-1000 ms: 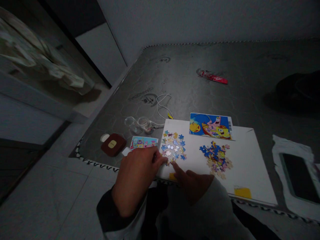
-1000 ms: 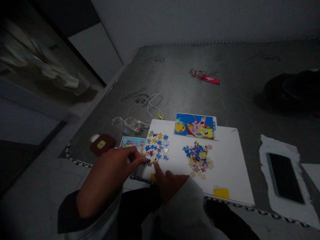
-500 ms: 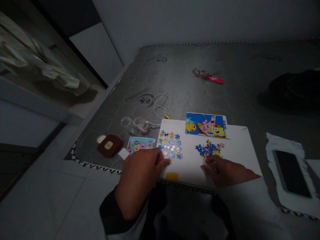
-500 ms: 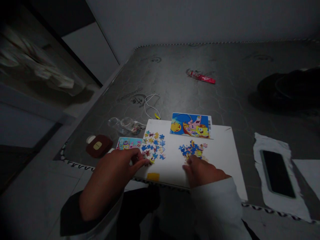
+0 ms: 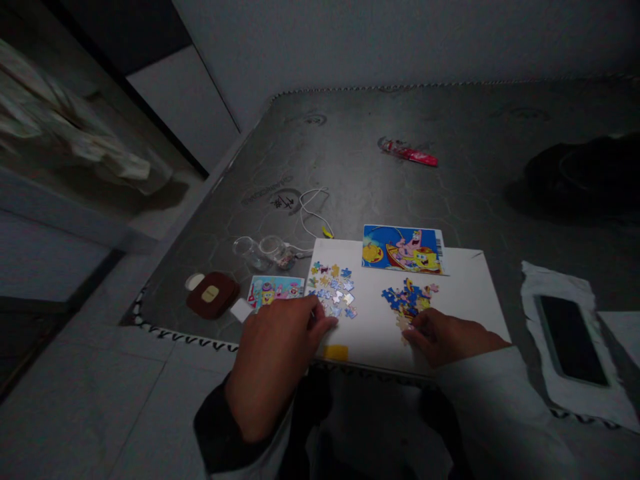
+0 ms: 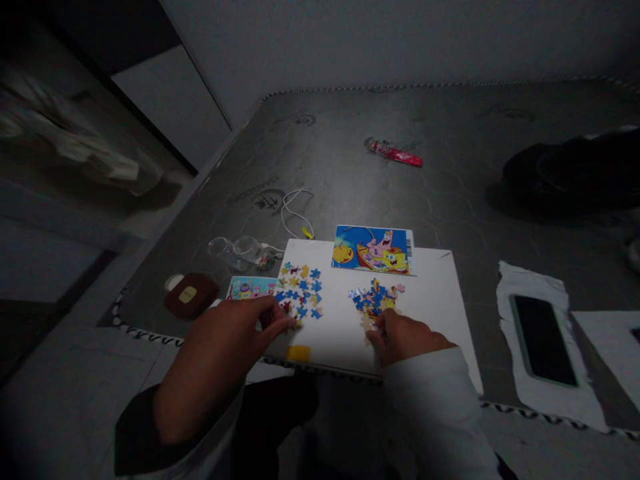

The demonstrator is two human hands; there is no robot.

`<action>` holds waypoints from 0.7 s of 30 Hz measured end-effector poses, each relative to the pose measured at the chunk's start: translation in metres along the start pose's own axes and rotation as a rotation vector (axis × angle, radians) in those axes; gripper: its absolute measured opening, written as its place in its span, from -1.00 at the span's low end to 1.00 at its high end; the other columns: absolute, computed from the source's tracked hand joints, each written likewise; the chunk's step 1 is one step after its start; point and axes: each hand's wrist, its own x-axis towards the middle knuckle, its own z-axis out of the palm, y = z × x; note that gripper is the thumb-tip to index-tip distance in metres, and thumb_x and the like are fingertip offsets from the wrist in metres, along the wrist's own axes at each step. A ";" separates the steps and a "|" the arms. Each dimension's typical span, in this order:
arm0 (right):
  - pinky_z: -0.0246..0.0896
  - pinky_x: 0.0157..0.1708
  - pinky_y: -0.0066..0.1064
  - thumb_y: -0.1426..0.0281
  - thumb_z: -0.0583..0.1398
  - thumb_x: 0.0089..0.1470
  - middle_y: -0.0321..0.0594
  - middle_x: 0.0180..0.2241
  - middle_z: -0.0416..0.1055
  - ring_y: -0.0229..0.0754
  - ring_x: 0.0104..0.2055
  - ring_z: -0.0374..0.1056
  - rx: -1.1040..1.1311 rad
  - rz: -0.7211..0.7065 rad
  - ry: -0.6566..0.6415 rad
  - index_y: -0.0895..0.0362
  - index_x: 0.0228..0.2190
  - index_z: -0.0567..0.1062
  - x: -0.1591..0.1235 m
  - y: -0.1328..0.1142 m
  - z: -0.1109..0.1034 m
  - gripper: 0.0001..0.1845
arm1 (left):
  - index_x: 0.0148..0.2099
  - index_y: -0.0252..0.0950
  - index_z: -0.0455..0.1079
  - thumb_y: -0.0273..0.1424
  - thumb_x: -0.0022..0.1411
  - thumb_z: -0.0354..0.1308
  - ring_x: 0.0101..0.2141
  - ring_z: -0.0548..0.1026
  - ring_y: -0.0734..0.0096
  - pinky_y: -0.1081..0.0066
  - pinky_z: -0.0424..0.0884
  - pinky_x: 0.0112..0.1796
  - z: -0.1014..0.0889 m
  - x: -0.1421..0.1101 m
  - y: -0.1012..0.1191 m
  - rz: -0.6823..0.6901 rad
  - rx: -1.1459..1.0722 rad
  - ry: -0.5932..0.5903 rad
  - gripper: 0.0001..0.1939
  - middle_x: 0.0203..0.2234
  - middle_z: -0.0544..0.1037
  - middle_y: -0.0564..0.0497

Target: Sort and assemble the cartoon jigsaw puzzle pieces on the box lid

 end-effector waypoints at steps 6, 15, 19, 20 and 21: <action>0.19 -0.34 -0.29 0.08 0.17 0.21 -0.20 -0.19 0.65 0.00 -0.19 0.57 -0.017 0.020 -0.016 -0.06 -0.11 0.58 0.002 0.003 0.000 -0.67 | -0.29 -0.11 0.54 -0.11 0.35 0.23 -0.30 0.57 0.21 0.34 0.13 -0.38 -0.001 0.000 -0.001 -0.009 -0.004 -0.006 -0.76 -0.35 0.67 0.07; 0.12 -0.39 -0.30 0.09 0.16 0.21 -0.23 -0.28 0.64 -0.02 -0.26 0.55 -0.004 0.019 -0.020 -0.08 -0.22 0.62 0.002 0.006 -0.002 -0.71 | -0.28 -0.12 0.55 -0.11 0.35 0.22 -0.30 0.57 0.22 0.35 0.11 -0.39 -0.001 0.001 -0.003 -0.014 -0.009 0.000 -0.76 -0.33 0.68 0.05; 0.07 -0.41 -0.32 0.08 0.17 0.20 -0.24 -0.29 0.64 -0.03 -0.24 0.55 -0.002 0.023 0.004 -0.09 -0.25 0.63 0.002 0.006 -0.002 -0.72 | -0.27 -0.09 0.56 -0.09 0.34 0.23 -0.28 0.59 0.18 0.34 0.11 -0.38 -0.001 0.000 -0.004 -0.012 0.011 0.020 -0.76 -0.34 0.68 0.06; 0.07 -0.41 -0.33 0.08 0.18 0.20 -0.24 -0.29 0.65 -0.04 -0.24 0.55 0.000 0.022 0.009 -0.08 -0.25 0.63 0.002 0.006 -0.002 -0.72 | -0.26 -0.09 0.56 -0.09 0.35 0.22 -0.27 0.59 0.18 0.34 0.12 -0.38 -0.001 0.000 -0.005 -0.010 0.013 0.022 -0.76 -0.33 0.68 0.06; 0.06 -0.41 -0.33 0.08 0.19 0.19 -0.25 -0.29 0.65 -0.04 -0.24 0.56 0.003 0.019 0.011 -0.08 -0.25 0.63 0.003 0.006 -0.002 -0.73 | -0.26 -0.09 0.56 -0.09 0.35 0.22 -0.27 0.59 0.18 0.34 0.13 -0.38 -0.001 0.000 -0.005 -0.010 0.013 0.021 -0.76 -0.33 0.69 0.06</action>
